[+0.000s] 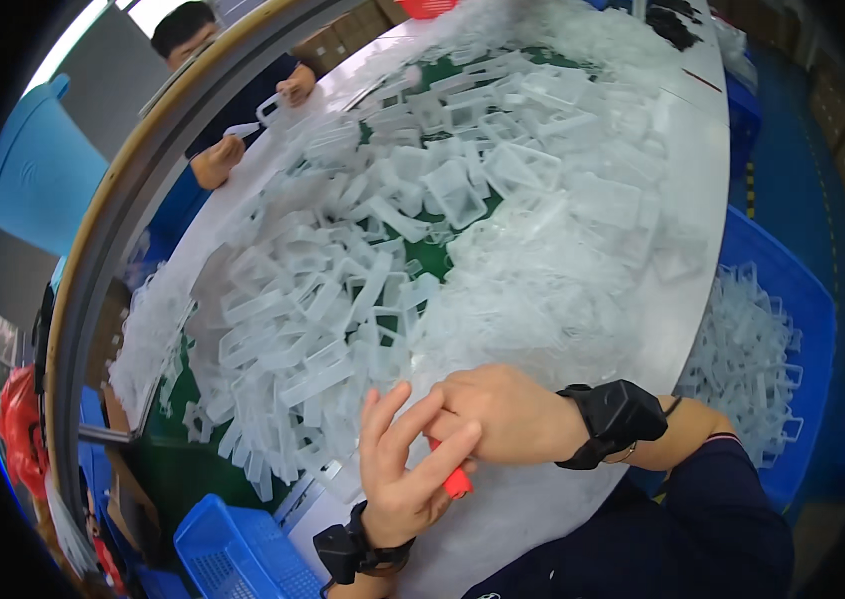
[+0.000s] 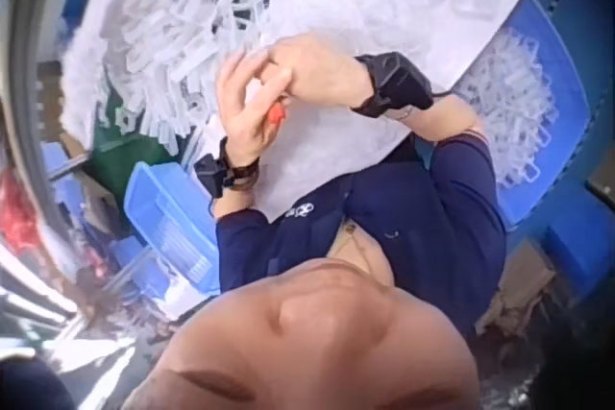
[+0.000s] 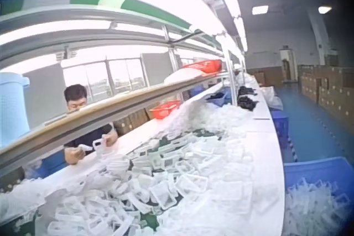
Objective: Sorting white plastic components and removing excess material using a deburring tool at a manufacturing workstation.
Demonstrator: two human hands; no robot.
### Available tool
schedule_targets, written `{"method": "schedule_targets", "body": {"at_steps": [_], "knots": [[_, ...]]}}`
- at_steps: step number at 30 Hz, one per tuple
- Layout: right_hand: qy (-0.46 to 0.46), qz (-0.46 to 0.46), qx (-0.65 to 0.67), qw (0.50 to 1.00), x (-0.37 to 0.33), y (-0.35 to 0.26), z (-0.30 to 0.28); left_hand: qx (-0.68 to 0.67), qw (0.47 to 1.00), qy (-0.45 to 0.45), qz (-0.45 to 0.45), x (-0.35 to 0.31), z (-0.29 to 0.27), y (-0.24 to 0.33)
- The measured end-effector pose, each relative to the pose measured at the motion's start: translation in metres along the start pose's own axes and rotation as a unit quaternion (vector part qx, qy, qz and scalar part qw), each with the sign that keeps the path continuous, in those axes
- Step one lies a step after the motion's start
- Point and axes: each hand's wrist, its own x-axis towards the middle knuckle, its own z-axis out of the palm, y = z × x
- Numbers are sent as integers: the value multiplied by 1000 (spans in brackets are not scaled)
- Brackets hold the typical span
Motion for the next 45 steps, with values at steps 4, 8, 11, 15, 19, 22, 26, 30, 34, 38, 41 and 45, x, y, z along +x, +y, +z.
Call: {"method": "schedule_targets", "body": {"at_steps": [4,8,11,15,19,22,26,30,34,38,41,45], "knots": [[113,71,-23,991,-27,10,-40,30,998,12,59,5,24,-3],[362,220,-241,873,-87,58,-107,137,984,-101,54,3,48,-13],[358,362,-299,807,-161,100,-133,152,972,-175,39,-1,75,-19],[291,431,-278,808,-152,135,-131,108,975,-194,23,-9,77,-23],[308,422,-353,776,-118,192,-144,79,977,-197,14,-19,81,-25],[311,406,-320,797,-79,241,-160,52,980,-191,11,-22,83,-29],[270,450,-287,802,-22,316,-195,45,982,-182,28,-19,85,-33],[267,444,-103,849,55,383,-182,48,982,-181,12,-14,84,-33],[247,430,-109,862,191,350,-69,47,980,-195,2,-10,73,-26],[200,362,68,908,272,273,47,18,990,-138,12,-3,73,-26],[109,350,-12,930,283,229,98,-17,983,-185,-3,-25,87,-39],[12,165,-193,967,307,213,103,-32,974,-222,-5,-18,89,-38]]}}
